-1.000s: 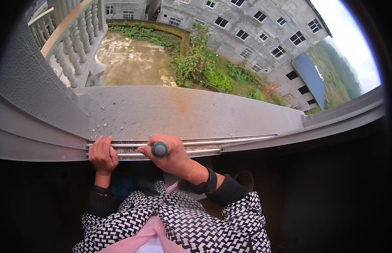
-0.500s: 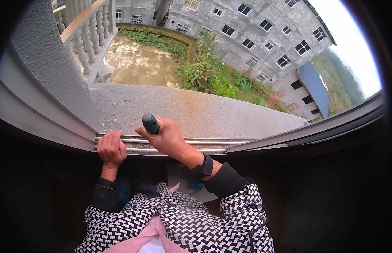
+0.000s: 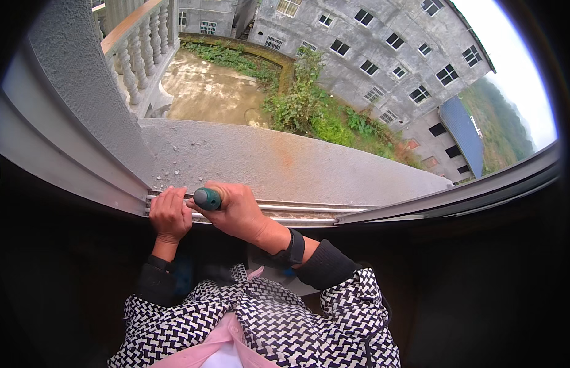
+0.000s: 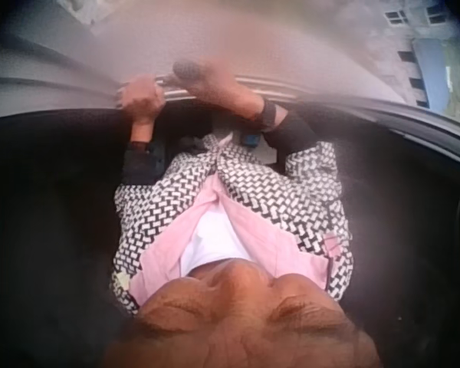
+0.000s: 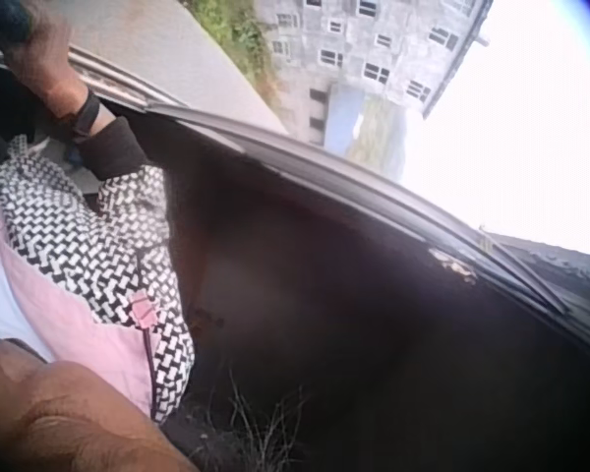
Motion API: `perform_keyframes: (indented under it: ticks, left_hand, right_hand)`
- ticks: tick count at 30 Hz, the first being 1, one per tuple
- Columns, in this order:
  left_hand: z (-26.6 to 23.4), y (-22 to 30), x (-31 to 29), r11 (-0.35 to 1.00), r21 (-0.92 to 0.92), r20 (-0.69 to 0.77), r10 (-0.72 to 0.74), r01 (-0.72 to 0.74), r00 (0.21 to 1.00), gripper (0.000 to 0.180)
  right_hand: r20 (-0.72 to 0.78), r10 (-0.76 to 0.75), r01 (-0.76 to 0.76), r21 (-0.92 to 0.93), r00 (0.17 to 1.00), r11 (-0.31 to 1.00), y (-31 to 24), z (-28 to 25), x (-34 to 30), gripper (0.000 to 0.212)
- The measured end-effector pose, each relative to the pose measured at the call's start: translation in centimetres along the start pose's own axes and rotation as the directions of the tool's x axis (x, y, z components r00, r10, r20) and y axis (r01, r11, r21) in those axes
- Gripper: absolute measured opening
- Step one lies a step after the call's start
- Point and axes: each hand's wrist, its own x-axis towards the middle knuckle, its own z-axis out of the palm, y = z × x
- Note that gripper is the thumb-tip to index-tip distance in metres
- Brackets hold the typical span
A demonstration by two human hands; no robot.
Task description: The person uses a screwdriver to adjust the window frame and sash, repeatedly opening and closing the window to test the mechanism. They work on the lower track and side edges of the frame, making small adjustments throughout the clip.
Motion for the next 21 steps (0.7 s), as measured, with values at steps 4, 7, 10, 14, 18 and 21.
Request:
perform_keyframes:
  ticks: [4, 7, 10, 14, 18, 21]
  left_hand:
    - [0.1, 0.0, 0.0, 1.000, -0.008, -0.011, -0.008, 0.008, 1.000, 0.039]
    - [0.2, 0.1, -0.1, 1.000, -0.024, -0.028, -0.004, 0.003, 1.000, 0.039]
    - [0.3, 0.1, -0.1, 1.000, -0.023, -0.029, -0.001, 0.000, 1.000, 0.038]
    - [0.1, 0.0, 0.0, 0.998, -0.055, -0.009, -0.009, 0.009, 1.000, 0.038]
    - [0.2, 0.0, -0.1, 0.999, -0.037, -0.025, -0.012, 0.011, 1.000, 0.039]
    - [0.2, 0.0, -0.1, 0.999, -0.047, -0.033, -0.019, 0.017, 0.999, 0.038]
  right_hand:
    - [0.049, 0.093, -0.102, 0.223, 0.994, 0.969, -1.8, -1.3, 1.1, 0.035]
    - [0.099, 0.207, -0.214, 0.070, 0.973, 0.974, -1.9, -6.0, -0.5, 0.036]
    - [0.129, 0.295, -0.284, -0.095, 0.947, 0.954, -0.9, -6.6, -1.3, 0.032]
    - [0.129, 0.109, -0.096, -0.108, 0.986, 0.990, -0.3, -1.4, -0.4, 0.027]
    - [0.027, 0.150, -0.149, 0.384, 0.988, 0.911, -0.4, 2.1, 2.5, 0.029]
    - [-0.024, 0.210, -0.172, 0.489, 0.977, 0.855, -1.0, -0.5, 2.8, 0.032]
